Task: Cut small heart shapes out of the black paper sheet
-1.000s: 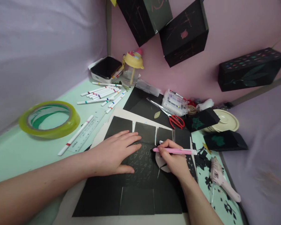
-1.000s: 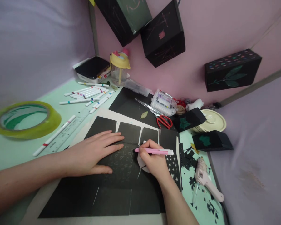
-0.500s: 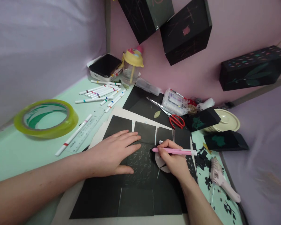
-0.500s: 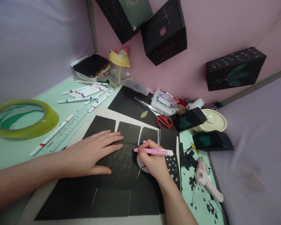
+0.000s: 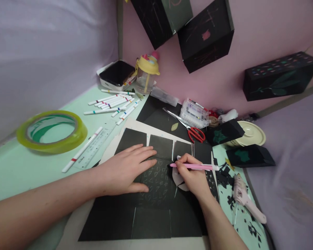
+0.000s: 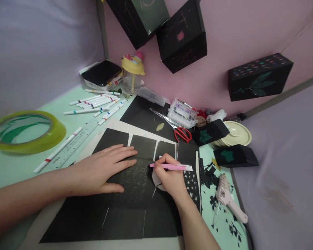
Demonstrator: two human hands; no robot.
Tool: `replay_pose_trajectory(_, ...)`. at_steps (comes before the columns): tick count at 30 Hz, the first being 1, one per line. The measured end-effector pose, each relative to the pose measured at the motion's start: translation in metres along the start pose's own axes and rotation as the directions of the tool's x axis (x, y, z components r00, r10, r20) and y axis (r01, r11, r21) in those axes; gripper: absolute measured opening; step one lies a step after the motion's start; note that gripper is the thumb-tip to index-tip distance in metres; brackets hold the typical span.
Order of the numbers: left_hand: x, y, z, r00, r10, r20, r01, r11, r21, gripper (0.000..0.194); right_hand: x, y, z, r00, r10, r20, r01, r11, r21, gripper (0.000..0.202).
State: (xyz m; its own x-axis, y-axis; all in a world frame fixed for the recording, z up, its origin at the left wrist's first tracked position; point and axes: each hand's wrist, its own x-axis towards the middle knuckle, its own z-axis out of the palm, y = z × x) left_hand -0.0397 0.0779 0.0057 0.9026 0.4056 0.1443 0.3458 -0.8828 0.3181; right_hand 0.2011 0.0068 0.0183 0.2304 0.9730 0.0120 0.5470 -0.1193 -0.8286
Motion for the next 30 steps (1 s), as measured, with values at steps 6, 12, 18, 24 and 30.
replay_pose_trajectory(6, 0.0, 0.001, 0.0, 1.0, 0.002, -0.005, -0.002, 1.0, -0.002, 0.07, -0.005, 0.004, 0.001, 0.994, -0.108, 0.003, 0.108, 0.992, -0.057, 0.015)
replay_pose_trajectory(12, -0.001, 0.0, 0.002, 0.999, 0.005, -0.034, -0.006, 1.0, -0.02, 0.07, -0.011, 0.007, 0.003, 0.981, -0.191, -0.032, 0.187, 0.978, -0.088, 0.016)
replay_pose_trajectory(18, -0.001, 0.0, 0.001, 1.0, 0.004, -0.02, -0.004, 1.0, -0.01, 0.069, -0.014, 0.009, 0.004, 0.976, -0.216, -0.04, 0.211, 0.972, -0.104, 0.019)
replay_pose_trajectory(24, -0.002, 0.003, 0.001, 0.999, 0.003, -0.052, -0.003, 1.0, -0.004, 0.067, -0.014, 0.005, 0.003, 0.985, -0.173, -0.027, 0.169, 0.98, -0.105, 0.017)
replay_pose_trajectory(30, -0.002, 0.01, -0.001, 0.998, -0.004, -0.059, 0.008, 0.998, 0.064, 0.068, -0.017, 0.001, 0.008, 0.989, -0.143, -0.022, 0.141, 0.985, -0.097, 0.02)
